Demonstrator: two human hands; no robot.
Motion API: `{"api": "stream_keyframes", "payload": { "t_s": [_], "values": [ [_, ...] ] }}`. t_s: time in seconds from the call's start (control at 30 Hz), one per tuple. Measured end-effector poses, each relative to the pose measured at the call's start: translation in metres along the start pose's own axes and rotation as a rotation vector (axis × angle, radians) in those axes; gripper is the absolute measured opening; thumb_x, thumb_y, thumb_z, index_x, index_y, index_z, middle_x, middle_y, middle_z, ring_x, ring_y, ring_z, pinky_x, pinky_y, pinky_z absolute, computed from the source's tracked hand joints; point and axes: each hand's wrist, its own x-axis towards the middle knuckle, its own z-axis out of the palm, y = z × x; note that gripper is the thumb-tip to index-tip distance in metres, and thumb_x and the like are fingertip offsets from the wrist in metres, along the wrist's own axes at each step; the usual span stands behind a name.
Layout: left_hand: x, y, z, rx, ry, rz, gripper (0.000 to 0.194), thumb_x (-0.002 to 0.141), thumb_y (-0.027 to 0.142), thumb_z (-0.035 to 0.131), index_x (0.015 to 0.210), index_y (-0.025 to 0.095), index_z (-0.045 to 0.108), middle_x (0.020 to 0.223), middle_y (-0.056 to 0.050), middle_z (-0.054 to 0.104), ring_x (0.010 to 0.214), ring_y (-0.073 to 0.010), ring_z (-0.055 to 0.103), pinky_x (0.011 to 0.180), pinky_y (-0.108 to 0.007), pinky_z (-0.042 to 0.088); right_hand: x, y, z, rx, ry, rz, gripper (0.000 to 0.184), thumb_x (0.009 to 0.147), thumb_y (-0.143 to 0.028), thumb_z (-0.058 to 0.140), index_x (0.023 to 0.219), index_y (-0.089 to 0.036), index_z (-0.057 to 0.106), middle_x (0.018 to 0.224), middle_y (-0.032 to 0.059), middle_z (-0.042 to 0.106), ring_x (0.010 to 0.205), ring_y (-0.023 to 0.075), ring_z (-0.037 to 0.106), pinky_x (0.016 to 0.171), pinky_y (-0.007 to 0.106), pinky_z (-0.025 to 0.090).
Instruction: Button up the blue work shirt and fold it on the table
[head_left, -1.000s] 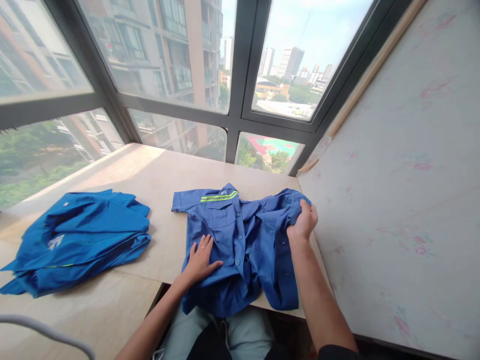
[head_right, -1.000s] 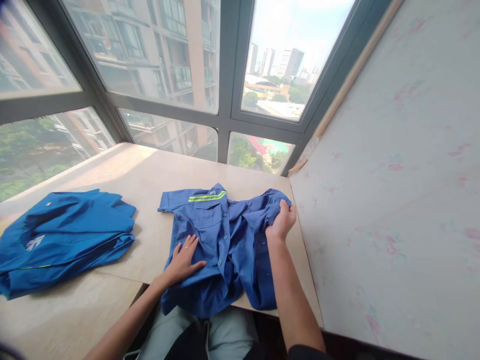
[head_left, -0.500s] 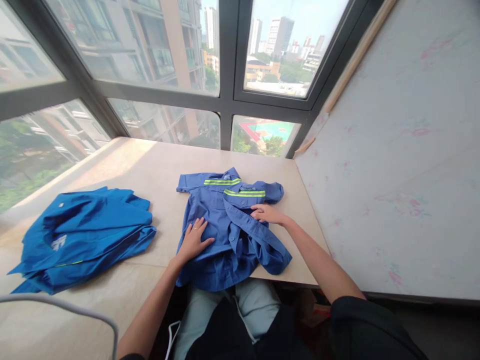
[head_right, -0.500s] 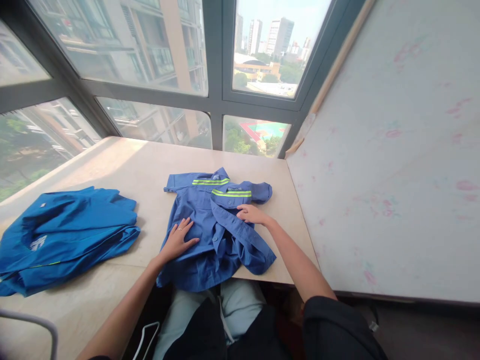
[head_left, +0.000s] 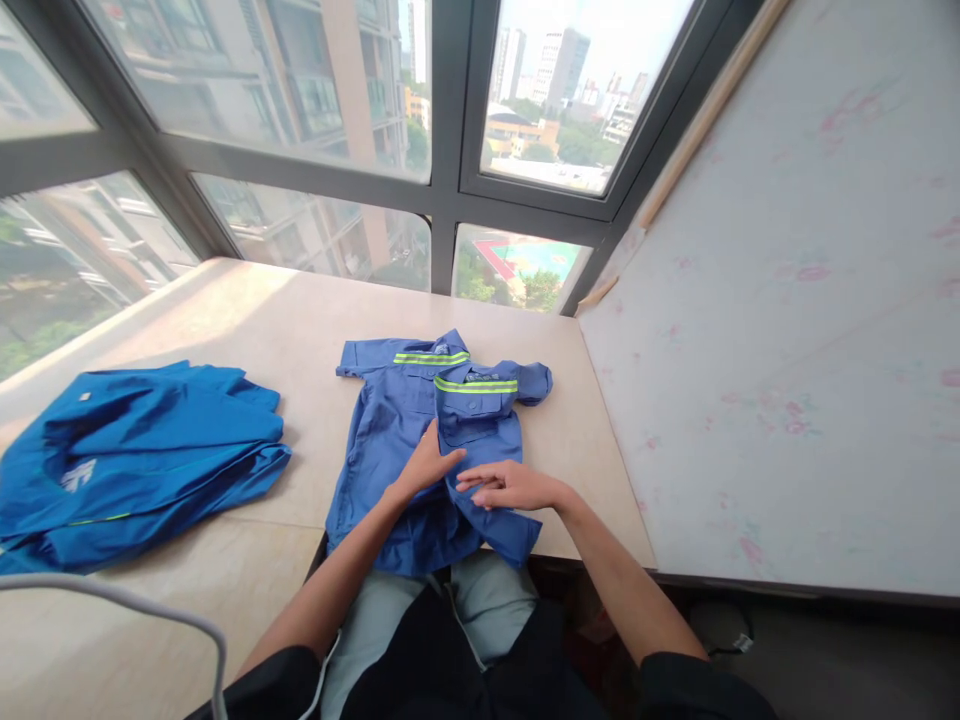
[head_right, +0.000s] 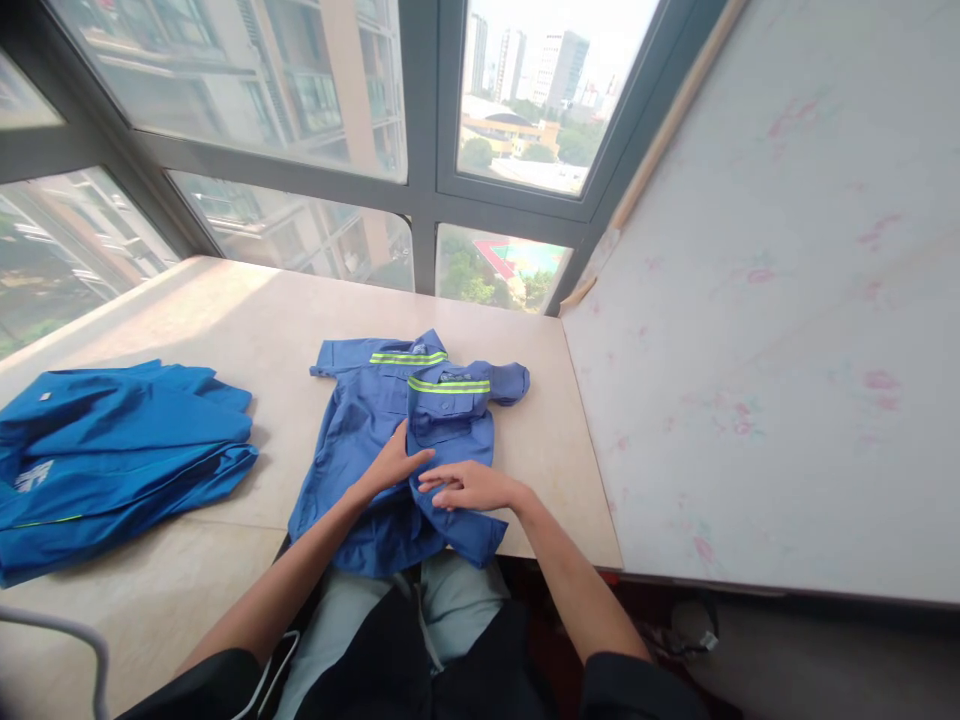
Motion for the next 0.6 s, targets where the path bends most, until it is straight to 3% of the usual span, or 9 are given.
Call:
{"api": "stream_keyframes", "payload": {
  "t_s": [0.07,0.17,0.2,0.27,0.4,0.5,0.6],
  "values": [
    [-0.003,-0.015,-0.003,0.047,0.011,0.035,0.072,0.076,0.032,0.062,0.142,0.011,0.041,0.147,-0.017,0.046,0.137,-0.0312,0.043,0.117,-0.046,0.031,0.002,0.004,-0.024,0.07,0.248,0.012,0.045,0.083,-0.032,0.066,0.126,-0.019,0.06,0.121,0.0111,0.067,0.095,0.0203,0.071,0.071,0.027,0.057],
    [-0.01,-0.035,-0.012,0.013,0.026,0.03,0.06,0.082,0.035,0.053,0.137,0.014,0.046,0.138,-0.012,0.056,0.127,-0.0279,0.054,0.112,-0.045,0.039,0.009,0.021,-0.07,0.229,0.844,0.171,0.034,0.075,-0.02,0.069,0.108,-0.017,0.061,0.106,0.0083,0.07,0.079,0.0141,0.069,0.057,0.019,0.051],
    [-0.012,-0.04,-0.014,-0.013,0.028,0.032,0.058,0.084,0.038,0.051,0.136,0.015,0.048,0.134,-0.011,0.059,0.122,-0.027,0.057,0.109,-0.045,0.042,0.012,0.027,-0.084,0.245,0.936,0.201,0.034,0.075,-0.019,0.068,0.107,-0.017,0.058,0.105,0.0075,0.069,0.078,0.012,0.067,0.054,0.016,0.049],
    [-0.016,-0.044,-0.015,-0.036,0.029,0.041,0.058,0.086,0.045,0.051,0.135,0.014,0.049,0.13,-0.011,0.062,0.116,-0.0262,0.06,0.105,-0.044,0.046,0.021,0.036,-0.105,0.282,1.019,0.233,0.033,0.074,-0.021,0.07,0.103,-0.018,0.054,0.099,0.0047,0.068,0.072,0.01,0.064,0.051,0.015,0.047],
    [-0.025,-0.044,-0.011,0.107,0.035,0.14,0.061,0.092,0.052,0.047,0.14,0.014,0.047,0.137,-0.013,0.057,0.124,-0.0269,0.055,0.108,-0.044,0.043,0.046,0.04,-0.126,0.403,0.989,0.206,0.028,0.075,-0.033,0.073,0.088,-0.018,0.052,0.071,-0.0018,0.061,0.05,0.0069,0.052,0.051,0.02,0.051],
    [-0.031,-0.046,-0.007,0.303,0.037,0.249,0.061,0.095,0.052,0.043,0.143,0.013,0.045,0.142,-0.015,0.052,0.131,-0.0272,0.048,0.113,-0.044,0.037,0.068,0.034,-0.141,0.482,1.018,0.178,0.026,0.077,-0.031,0.069,0.071,-0.019,0.046,0.049,-0.0079,0.043,0.038,0.0049,0.035,0.041,0.018,0.043],
    [-0.032,-0.052,-0.007,0.507,0.062,0.258,0.061,0.097,0.05,0.039,0.146,0.013,0.043,0.149,-0.015,0.045,0.137,-0.0284,0.042,0.112,-0.045,0.036,0.075,0.021,-0.168,0.514,1.101,0.123,0.034,0.077,-0.024,0.062,0.061,-0.022,0.032,0.041,-0.0109,0.027,0.035,0.0045,0.025,0.036,0.016,0.032]
  ]
}}
